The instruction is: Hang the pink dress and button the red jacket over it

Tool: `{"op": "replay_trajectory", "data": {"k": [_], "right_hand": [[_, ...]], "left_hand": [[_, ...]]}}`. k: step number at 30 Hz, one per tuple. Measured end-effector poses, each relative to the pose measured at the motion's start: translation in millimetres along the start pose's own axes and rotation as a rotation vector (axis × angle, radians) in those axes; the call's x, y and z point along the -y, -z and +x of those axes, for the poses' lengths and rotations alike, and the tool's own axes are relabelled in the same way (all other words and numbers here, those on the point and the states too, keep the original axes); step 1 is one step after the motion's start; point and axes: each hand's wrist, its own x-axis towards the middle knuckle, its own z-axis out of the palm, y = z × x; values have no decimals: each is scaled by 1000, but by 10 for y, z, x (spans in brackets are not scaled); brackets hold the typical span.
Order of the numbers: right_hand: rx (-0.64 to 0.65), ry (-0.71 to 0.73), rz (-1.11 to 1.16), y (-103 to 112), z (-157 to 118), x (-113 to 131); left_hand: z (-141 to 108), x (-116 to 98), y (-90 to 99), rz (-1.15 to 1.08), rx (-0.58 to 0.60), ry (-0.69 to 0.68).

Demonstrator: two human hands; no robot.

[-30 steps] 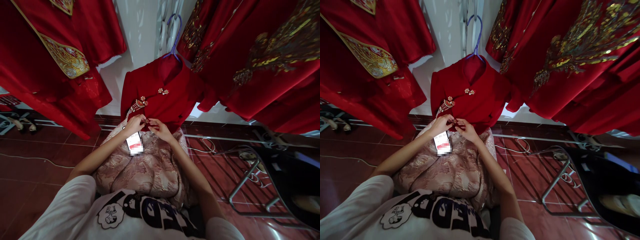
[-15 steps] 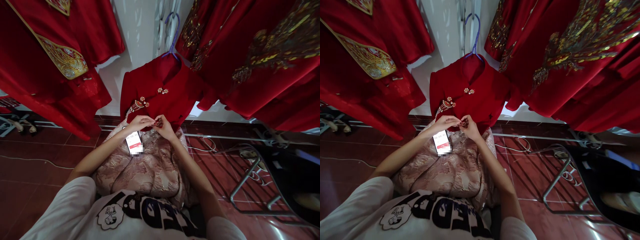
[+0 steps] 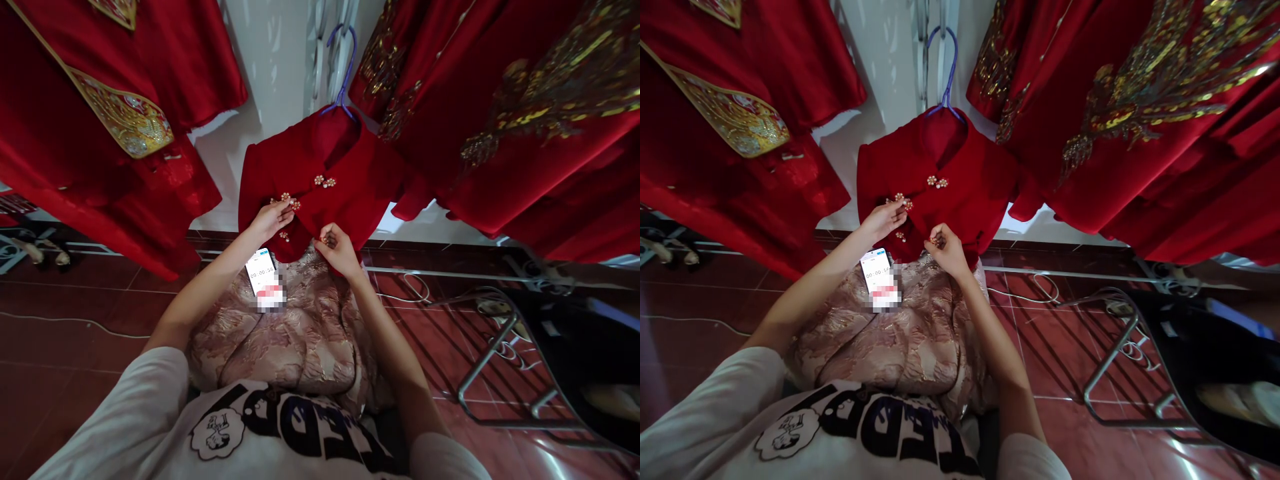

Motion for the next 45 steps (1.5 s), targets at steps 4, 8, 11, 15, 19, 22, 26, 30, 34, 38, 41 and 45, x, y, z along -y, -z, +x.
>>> {"op": "replay_trajectory", "data": {"k": [4, 8, 11, 15, 19, 22, 26, 30, 34, 38, 41, 45], "right_hand": [[15, 3, -1, -8, -2, 1], [6, 23, -8, -6, 1, -12], [13, 21, -15, -12, 3, -24], [16, 23, -18, -20, 3, -23], [18, 16, -25, -17, 2, -15], [16, 11, -26, -15, 3, -17], [12, 25, -27, -14, 4, -28], [20, 14, -46, -18, -5, -28], [17, 9, -53, -18, -6, -8], [-242, 37, -62, 54, 37, -11], [-516, 79, -19, 186, 89, -36], [-715, 105, -15, 397, 149, -55]], "left_hand": [[-11, 35, -17, 27, 21, -17], [-7, 32, -30, 141, -3, -98], [13, 41, -55, 230, -59, -157], [49, 67, -91, 285, -108, -218], [70, 79, -123, 294, -154, -241], [68, 79, -130, 296, -164, -239], [48, 87, -108, 304, -113, -231], [44, 98, -83, 266, -121, -211], [20, 75, -116, 75, -77, -57], [-32, 41, -280, 62, 119, 243], [-2, 24, -472, 329, 289, 111], [137, -36, -686, 785, 260, -521]]}}
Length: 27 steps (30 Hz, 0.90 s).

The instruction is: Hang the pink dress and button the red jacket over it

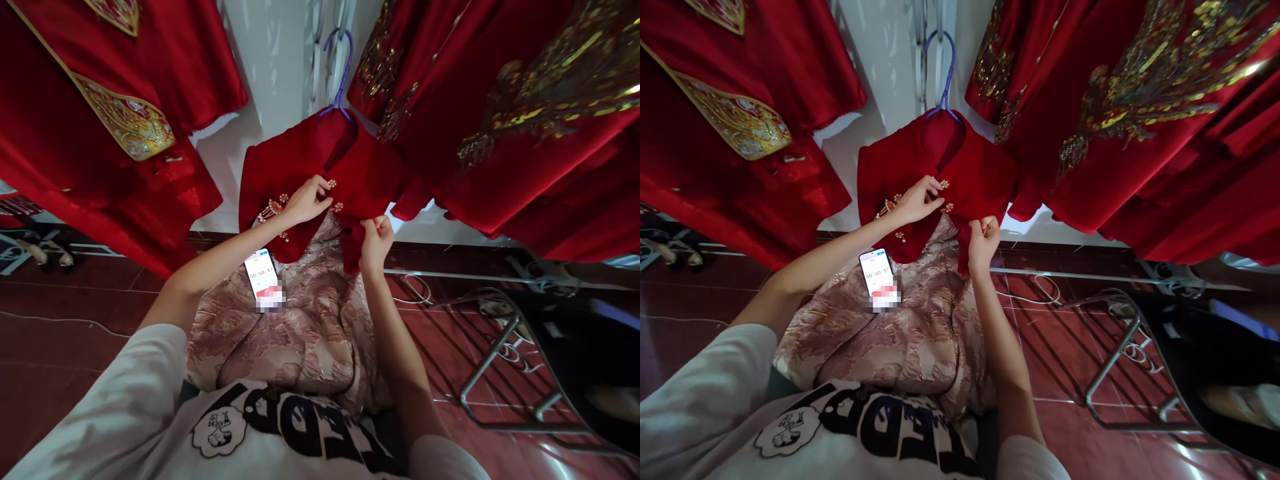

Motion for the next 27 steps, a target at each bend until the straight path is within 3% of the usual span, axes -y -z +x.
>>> {"op": "replay_trajectory", "data": {"k": [2, 5, 15, 18, 23, 27], "right_hand": [[-45, 19, -20, 47, 62, 3], [-91, 33, 4, 89, 108, 25], [-127, 56, -61, 84, 80, 74], [-85, 77, -29, 78, 55, 97], [133, 212, 4, 108, -15, 205], [156, 275, -49, 82, 0, 284]], "left_hand": [[94, -32, -8, 194, -42, -160], [194, -73, 9, 328, -58, -242], [435, -110, 178, 285, 35, -323], [459, -115, 234, 192, 73, -290], [476, -62, 309, -122, -30, -94], [499, -45, 354, -272, -46, 48]]}}
